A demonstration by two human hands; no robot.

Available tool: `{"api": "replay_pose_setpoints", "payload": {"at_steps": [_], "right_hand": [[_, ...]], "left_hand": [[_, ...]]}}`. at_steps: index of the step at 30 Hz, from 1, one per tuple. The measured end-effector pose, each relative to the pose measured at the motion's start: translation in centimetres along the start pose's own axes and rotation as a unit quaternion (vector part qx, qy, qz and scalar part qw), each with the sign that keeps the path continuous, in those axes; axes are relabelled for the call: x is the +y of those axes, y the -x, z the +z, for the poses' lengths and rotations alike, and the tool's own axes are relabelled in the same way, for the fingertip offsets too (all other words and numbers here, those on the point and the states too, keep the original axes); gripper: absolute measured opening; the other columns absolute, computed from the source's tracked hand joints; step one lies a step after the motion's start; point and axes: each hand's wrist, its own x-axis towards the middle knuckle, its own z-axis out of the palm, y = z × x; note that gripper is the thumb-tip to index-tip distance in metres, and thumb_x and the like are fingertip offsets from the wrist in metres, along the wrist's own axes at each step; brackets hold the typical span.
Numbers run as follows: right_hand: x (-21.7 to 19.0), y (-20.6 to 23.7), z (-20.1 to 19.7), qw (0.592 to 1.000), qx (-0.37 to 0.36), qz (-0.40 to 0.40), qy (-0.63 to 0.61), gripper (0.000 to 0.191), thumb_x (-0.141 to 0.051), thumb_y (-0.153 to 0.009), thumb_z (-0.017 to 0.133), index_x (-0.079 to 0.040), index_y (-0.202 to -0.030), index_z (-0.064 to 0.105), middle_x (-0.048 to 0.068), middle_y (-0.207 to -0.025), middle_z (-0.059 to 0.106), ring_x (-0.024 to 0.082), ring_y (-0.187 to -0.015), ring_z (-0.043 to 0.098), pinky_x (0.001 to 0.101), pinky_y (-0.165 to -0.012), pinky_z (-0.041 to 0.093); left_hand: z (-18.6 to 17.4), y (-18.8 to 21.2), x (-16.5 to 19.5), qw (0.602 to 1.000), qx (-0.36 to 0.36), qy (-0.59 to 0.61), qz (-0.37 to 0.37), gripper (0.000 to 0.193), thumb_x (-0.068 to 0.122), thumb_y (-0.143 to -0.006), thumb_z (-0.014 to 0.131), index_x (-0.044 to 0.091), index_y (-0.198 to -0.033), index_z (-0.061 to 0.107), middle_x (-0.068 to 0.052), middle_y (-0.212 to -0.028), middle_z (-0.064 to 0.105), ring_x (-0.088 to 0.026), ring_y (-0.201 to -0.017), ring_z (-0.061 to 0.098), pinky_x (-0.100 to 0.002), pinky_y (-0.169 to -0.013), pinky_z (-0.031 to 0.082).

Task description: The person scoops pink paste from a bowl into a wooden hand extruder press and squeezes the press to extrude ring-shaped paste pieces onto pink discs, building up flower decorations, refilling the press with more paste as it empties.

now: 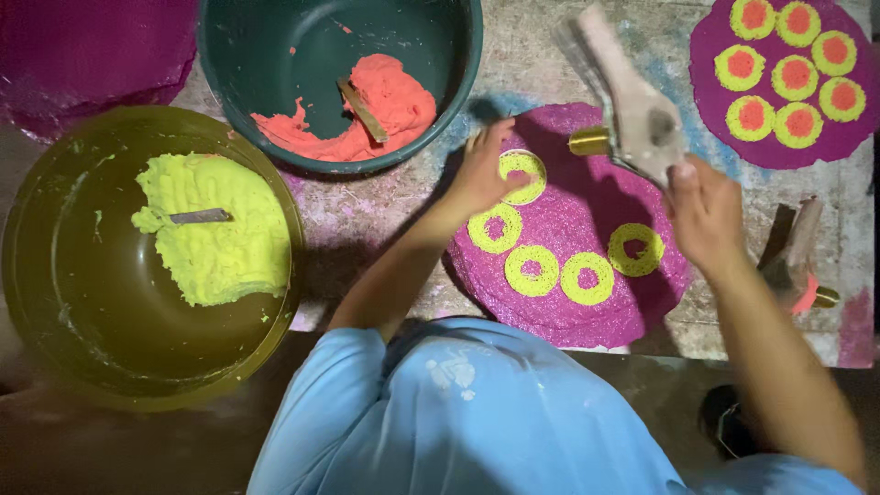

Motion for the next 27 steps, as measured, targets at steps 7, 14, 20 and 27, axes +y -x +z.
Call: {"api": "replay_pose_setpoints", "payload": {"at_steps": [7,14,20,27], "right_hand": [[2.3,6.2,4.2,0.973,0.094,0.030,-0.211,0.072,-0.067,-0.110,0.025,-0.003,-0.098,0.056,0.004,-0.066,0.051,0.014,-0.055,0.049,0.0305,-0.049,0.036],[2.9,11.6,4.0,0.914,0.163,0.104,-0.357,0.071,-0.070,-0.108,0.030,-0.004,-0.103,0.054,0.002,-0.067,0.052,0.011,-0.055,0.050,0.0275,-0.049,0.037],[-3.5,12.1,0.3,0.974,0.127,-0.028,-0.184,0.060,-0.057,-0.107,0.050,0.001,-0.105,0.063,0.002,-0.070,0.055,0.012,-0.059,0.049,0.0299,-0.052,0.038],[-18.6,6.2,-4.7,0.911,-0.061,-0.397,0.097,0.056,-0.058,-0.077,0.072,-0.004,-0.079,0.059,0.010,-0.067,0.051,0.029,-0.060,0.054,0.0420,-0.055,0.041]], "left_hand": [[1.4,3.0,0.2,0.964,0.030,-0.264,0.028,0.120,0.044,-0.063,0.093,0.006,-0.155,0.024,-0.020,-0.147,0.041,-0.039,-0.139,0.036,-0.061,-0.113,0.025],[4.1,2.6,4.7,0.957,-0.062,-0.278,0.056,0.123,0.046,-0.063,0.092,0.008,-0.157,0.022,-0.019,-0.145,0.045,-0.037,-0.137,0.039,-0.058,-0.115,0.026],[-0.1,4.6,14.2,0.923,0.029,-0.170,0.345,0.085,0.036,-0.063,0.087,0.008,-0.134,0.051,-0.019,-0.142,0.049,-0.040,-0.137,0.045,-0.061,-0.116,0.025],[-9.6,11.3,22.7,0.879,-0.322,0.004,0.351,0.010,0.012,-0.095,0.067,0.013,-0.086,0.064,-0.009,-0.082,0.067,-0.025,-0.068,0.058,-0.038,-0.064,0.047]]}}
